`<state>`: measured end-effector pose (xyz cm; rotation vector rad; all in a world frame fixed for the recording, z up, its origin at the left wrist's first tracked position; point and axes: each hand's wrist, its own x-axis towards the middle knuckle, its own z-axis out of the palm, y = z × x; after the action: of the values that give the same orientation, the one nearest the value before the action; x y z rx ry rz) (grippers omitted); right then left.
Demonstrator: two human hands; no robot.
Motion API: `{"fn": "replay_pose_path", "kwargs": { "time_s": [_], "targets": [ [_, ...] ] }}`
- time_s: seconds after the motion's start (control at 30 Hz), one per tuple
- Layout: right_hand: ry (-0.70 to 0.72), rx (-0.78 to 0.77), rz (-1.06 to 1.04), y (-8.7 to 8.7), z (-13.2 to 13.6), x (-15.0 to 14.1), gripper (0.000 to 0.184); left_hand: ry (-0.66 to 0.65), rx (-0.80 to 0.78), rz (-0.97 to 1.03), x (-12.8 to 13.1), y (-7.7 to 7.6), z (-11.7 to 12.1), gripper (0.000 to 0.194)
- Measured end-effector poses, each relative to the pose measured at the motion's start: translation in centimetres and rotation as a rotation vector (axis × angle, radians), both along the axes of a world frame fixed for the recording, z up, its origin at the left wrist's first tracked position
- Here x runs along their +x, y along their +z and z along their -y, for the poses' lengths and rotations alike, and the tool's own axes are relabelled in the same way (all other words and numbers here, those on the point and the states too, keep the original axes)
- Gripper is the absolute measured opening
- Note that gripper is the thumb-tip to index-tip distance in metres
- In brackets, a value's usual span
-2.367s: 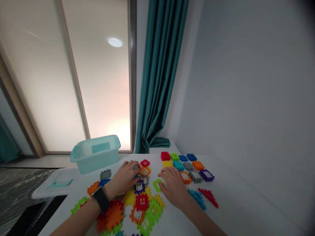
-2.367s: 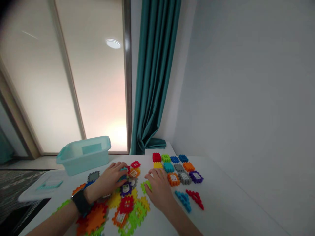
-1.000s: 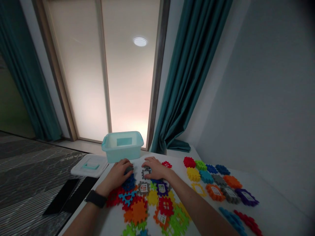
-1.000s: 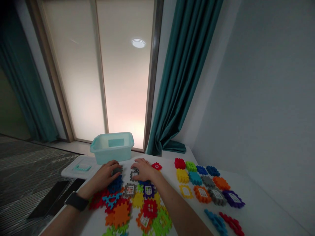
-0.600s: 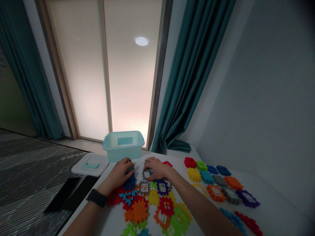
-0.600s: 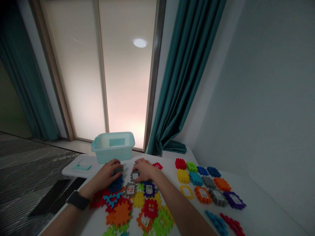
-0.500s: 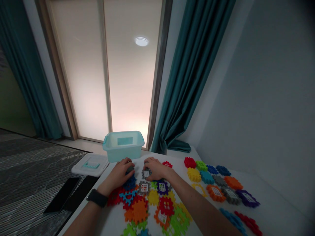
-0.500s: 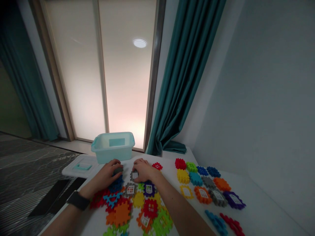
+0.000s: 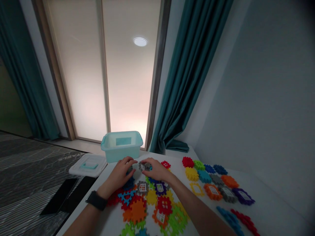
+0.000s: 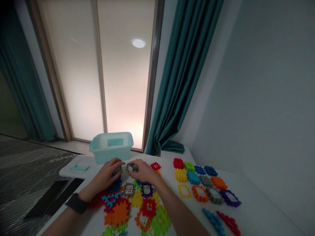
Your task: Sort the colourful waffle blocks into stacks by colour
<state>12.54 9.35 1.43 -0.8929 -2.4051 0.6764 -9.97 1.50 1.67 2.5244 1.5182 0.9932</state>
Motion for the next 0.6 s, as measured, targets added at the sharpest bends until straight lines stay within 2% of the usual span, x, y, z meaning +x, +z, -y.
{"fn": "replay_pose_path", "kwargs": {
  "time_s": [0.13,0.37,0.5,0.6],
  "targets": [
    [0.023,-0.070,-0.054,0.9,0.9,0.8,0.040,-0.022,0.069,0.012,0.8,0.0,0.3,0.034],
    [0.041,-0.161,-0.089,1.4,2.2,2.4,0.052,-0.064,0.081,-0.004,2.0,0.0,0.9,0.021],
    [0.043,-0.211,-0.106,1.5,3.2,3.0,0.047,-0.094,0.064,-0.016,2.4,-0.2,1.1,0.017],
    [0.024,-0.284,-0.151,1.4,4.2,3.6,0.036,-0.111,0.045,0.040,3.1,-0.4,1.3,0.013]
  ]
}}
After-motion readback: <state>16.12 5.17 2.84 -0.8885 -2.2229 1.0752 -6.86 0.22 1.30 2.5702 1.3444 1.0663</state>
